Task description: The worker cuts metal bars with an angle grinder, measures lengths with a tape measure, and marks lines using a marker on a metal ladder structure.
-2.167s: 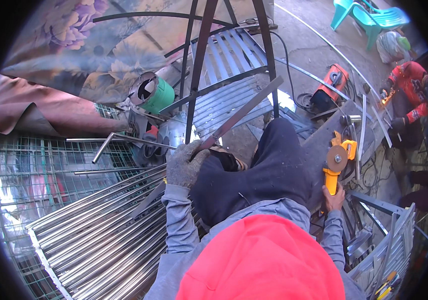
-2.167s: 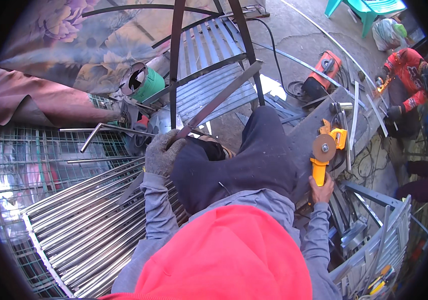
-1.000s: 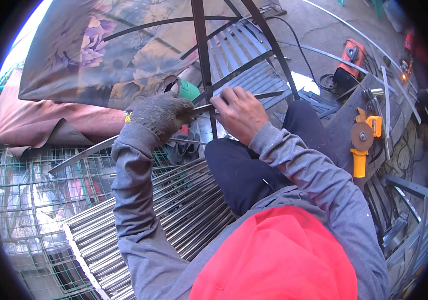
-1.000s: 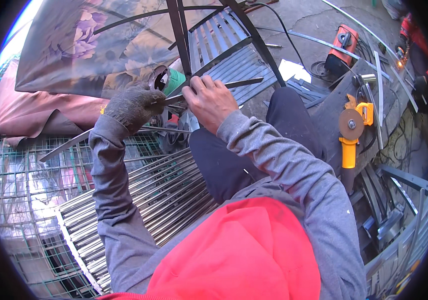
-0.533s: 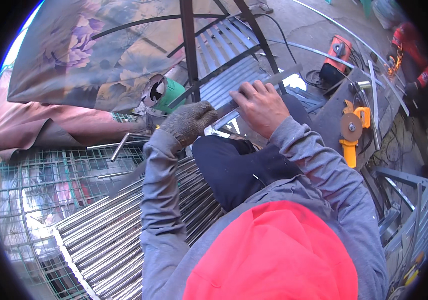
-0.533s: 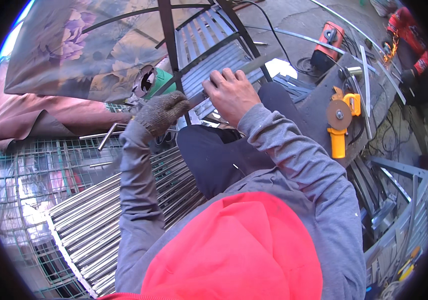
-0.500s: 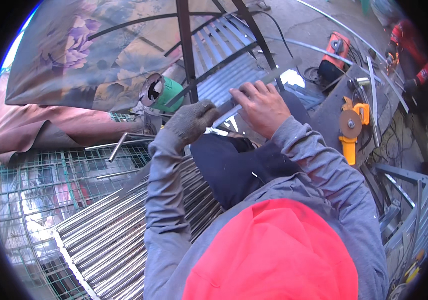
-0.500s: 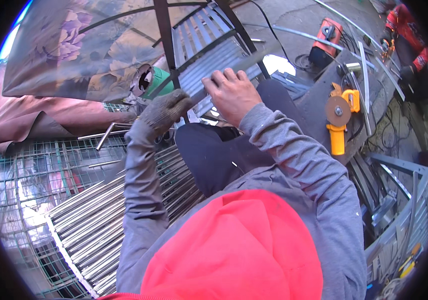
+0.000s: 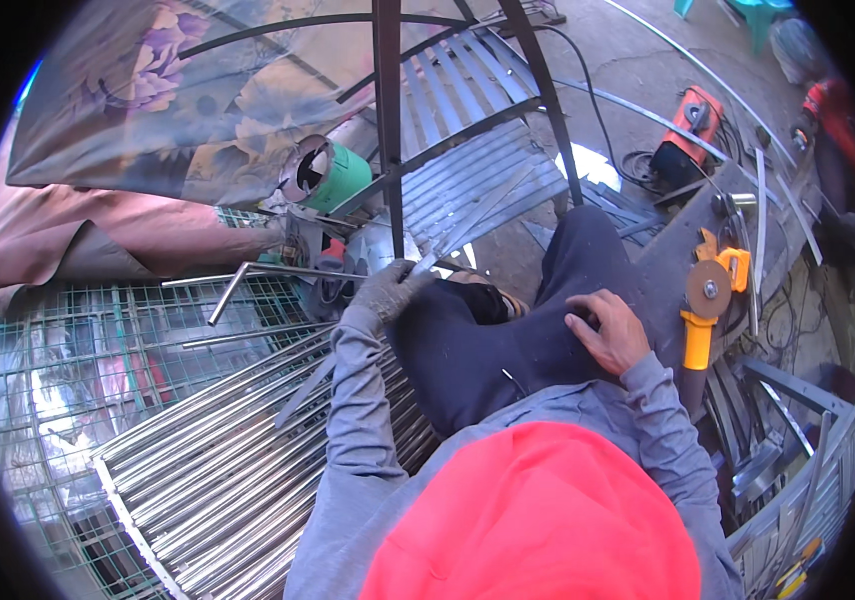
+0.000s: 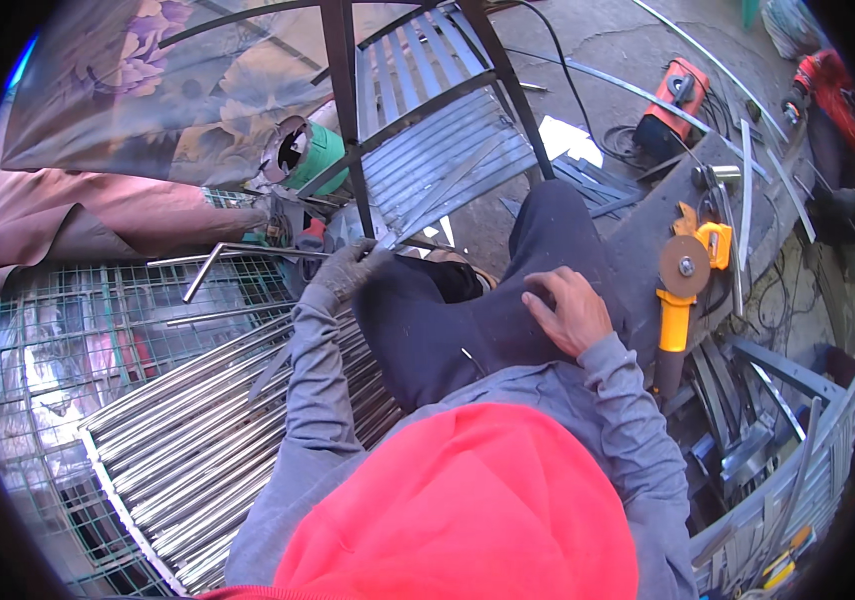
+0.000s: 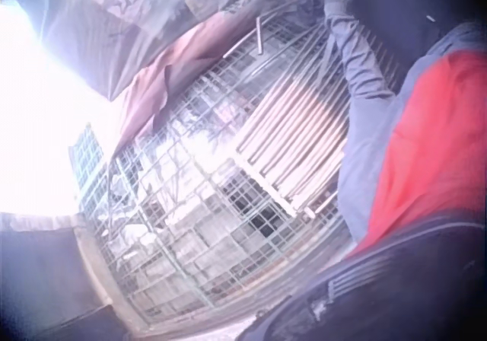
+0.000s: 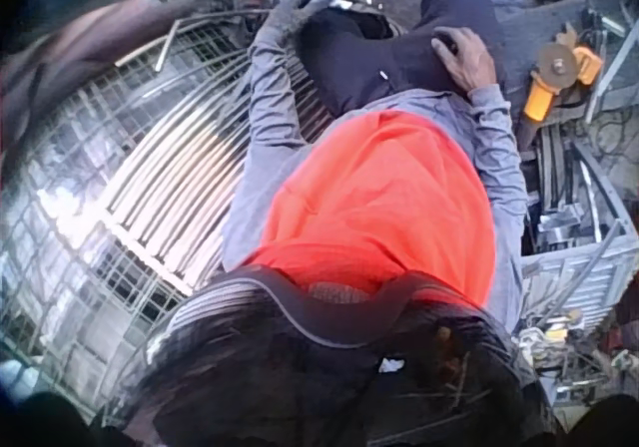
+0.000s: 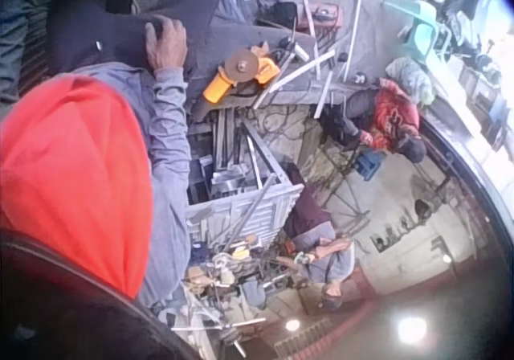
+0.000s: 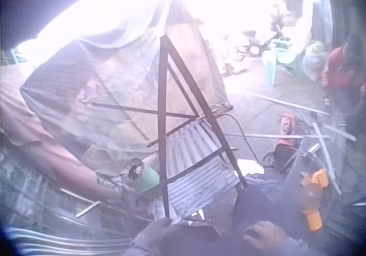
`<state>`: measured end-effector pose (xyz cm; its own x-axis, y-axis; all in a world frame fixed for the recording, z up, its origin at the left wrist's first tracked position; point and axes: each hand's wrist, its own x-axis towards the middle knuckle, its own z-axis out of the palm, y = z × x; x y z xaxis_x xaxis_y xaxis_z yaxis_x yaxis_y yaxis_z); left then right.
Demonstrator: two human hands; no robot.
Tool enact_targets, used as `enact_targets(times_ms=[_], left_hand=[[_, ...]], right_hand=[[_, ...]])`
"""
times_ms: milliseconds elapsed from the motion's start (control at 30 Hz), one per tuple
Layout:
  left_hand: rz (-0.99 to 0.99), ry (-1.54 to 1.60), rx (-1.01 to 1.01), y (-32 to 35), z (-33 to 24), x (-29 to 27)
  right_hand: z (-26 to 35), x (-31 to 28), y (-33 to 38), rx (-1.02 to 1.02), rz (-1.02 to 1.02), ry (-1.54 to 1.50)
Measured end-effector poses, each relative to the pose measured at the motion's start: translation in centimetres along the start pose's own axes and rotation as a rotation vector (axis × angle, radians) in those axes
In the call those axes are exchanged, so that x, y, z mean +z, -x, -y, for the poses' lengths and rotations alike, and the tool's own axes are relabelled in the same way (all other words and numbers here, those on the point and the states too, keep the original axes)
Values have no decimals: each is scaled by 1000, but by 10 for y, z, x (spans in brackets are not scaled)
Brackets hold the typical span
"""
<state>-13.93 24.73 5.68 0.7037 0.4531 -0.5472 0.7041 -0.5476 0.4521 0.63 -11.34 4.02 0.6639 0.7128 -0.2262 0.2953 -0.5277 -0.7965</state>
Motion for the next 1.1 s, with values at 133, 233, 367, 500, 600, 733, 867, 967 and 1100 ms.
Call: enact_targets(times_ms=[133,233,367,500,600,733,867,967,1100], left_hand=[[-120,-117,47,-20,4,5],[-113,-165,21,-62,-13,11],[-197,-271,63,-115,-19,33],[-273,-269,35,-149,-39,44],[-294,-279,10,-171,-58,53],[-441,-277,15,-198,-60,71],[-383,-284,-97,-213,-81,88],[-489,-316,-74,-209,-87,101],[-498,-260,-75,-202,-73,111]], right_hand=[[1,8,-11,-90,7,6],[-2,9,-21,-107,-9,-74],[-2,2,-24,-15,45,-179],[-5,-4,-28,-24,85,-239],[-8,-6,-32,-33,116,-265],[-4,-10,-41,-27,179,-313],[-7,-11,-42,-12,191,-332],[-9,-10,-40,-59,197,-311],[-6,-2,-43,-56,264,-336]])
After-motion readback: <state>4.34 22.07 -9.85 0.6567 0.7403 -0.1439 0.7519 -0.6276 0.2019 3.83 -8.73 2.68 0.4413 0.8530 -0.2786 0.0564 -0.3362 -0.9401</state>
